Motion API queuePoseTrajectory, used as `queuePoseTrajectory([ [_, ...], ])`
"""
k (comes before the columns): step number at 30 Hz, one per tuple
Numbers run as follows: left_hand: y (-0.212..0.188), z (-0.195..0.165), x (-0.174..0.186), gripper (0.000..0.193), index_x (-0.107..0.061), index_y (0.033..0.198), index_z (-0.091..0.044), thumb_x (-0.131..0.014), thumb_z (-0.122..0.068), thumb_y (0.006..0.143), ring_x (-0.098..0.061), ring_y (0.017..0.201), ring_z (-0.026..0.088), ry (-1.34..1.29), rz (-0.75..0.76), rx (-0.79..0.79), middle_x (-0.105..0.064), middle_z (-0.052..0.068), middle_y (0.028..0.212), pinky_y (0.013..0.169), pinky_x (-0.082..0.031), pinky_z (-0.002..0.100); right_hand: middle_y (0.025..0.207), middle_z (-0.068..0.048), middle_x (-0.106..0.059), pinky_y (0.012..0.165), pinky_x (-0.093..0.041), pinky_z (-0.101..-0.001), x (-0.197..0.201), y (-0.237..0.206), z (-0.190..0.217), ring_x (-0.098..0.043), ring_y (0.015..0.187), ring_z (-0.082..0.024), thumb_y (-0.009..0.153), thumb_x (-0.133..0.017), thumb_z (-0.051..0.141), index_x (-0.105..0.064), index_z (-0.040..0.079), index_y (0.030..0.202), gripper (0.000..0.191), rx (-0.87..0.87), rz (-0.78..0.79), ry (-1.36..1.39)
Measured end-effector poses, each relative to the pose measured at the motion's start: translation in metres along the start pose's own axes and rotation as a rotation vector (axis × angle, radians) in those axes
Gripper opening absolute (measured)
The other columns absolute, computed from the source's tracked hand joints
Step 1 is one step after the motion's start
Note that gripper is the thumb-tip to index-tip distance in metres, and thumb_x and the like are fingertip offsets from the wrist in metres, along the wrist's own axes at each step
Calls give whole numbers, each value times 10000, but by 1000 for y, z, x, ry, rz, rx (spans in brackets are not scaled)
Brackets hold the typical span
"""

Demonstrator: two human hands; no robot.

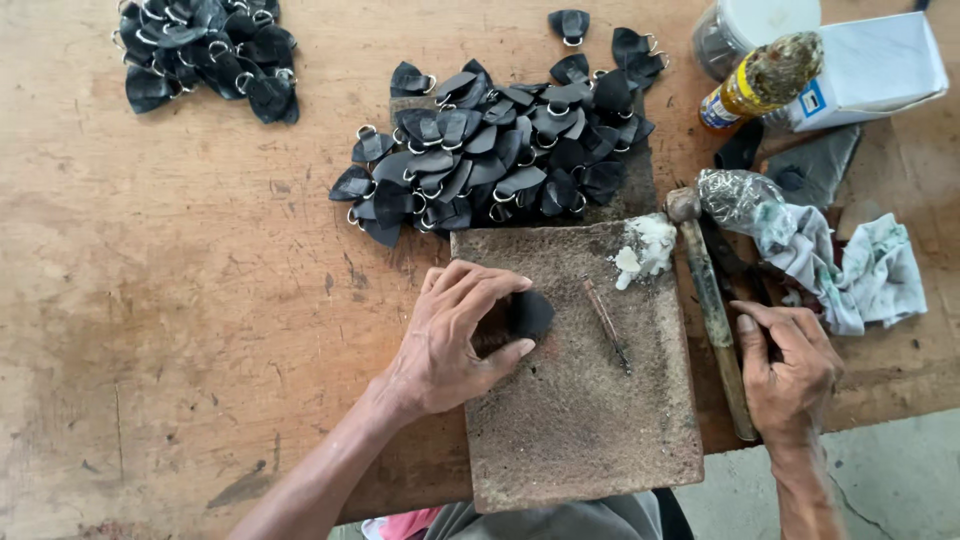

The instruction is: The person sits at a workbench attaching metal rings to small black leather pieces. They pick up a piece, position a ring on it, hammer the ring closed with a ball-peen hammer on a stone block, and set the finished piece aside, repeating this cycle continuously.

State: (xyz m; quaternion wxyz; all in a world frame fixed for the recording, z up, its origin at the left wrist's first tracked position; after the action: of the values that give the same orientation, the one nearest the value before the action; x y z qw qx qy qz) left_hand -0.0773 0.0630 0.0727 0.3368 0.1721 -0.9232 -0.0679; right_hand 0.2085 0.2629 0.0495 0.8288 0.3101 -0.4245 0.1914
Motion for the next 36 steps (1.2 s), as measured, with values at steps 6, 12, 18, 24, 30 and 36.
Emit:
queuePoseTrajectory([
  [6, -3, 1, -1, 603, -582, 1349, -121, -832, -216, 809, -589, 1181, 222, -34, -26, -34, -685, 15, 1252, 1013, -412, 401, 993, -90, -708, 777, -514, -335, 1, 0, 1, -664, 891, -220, 1068, -737, 130, -768, 49, 1101, 93, -20, -8, -9],
  [12, -7, 3, -1, 679, -543, 1378, -99, -834, -211, 774, -575, 1195, 253, -32, -56, -42, -662, 83, 1293, 1007, -404, 415, 1004, -90, -710, 798, -517, -329, 1, -2, -1, -671, 909, -211, 1077, -722, 138, -764, 36, 1093, 112, -22, -18, 7],
  [18, -7, 3, -2, 661, -542, 1401, -93, -827, -274, 833, -585, 1218, 262, -19, -40, -25, -677, 69, 1301, 1024, -420, 424, 943, -98, -700, 756, -513, -334, -2, 3, -3, -664, 852, -226, 1039, -728, 106, -769, 38, 1114, 109, -11, 16, 35],
  [24, -6, -5, 4, 656, -524, 1400, -55, -816, -273, 855, -561, 1246, 319, 31, -59, -48, -647, 122, 1338, 1052, -411, 442, 995, -115, -695, 812, -519, -333, -1, -3, -2, -667, 890, -236, 1104, -701, 113, -758, 28, 1093, 103, -6, 12, 29],
  [30, -8, -8, -2, 689, -536, 1380, -66, -824, -272, 789, -512, 1244, 318, 35, 35, -6, -654, 107, 1266, 1063, -354, 481, 1017, -106, -712, 761, -503, -334, 15, 3, -3, -650, 870, -215, 1111, -698, 193, -755, 24, 1157, 184, -33, 29, 48],
  [36, -29, -24, -2, 713, -483, 1466, -58, -790, -279, 862, -405, 1430, 336, 86, -17, 31, -561, 123, 1478, 1212, -264, 511, 1082, -74, -700, 584, -575, -279, 27, -37, 33, -679, 807, -149, 999, -630, 444, -721, 112, 1136, 370, -21, 52, 178],
])
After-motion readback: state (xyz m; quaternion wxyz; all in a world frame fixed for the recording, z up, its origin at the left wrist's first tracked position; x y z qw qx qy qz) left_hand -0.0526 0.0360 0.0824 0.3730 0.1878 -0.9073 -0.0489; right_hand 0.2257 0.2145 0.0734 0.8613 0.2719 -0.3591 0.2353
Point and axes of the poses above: each hand's wrist, its own y-axis towards the middle knuckle, its own x-axis out of the back of the hand, z = x × y, the point moved 7 cm from there along y, towards the middle knuckle
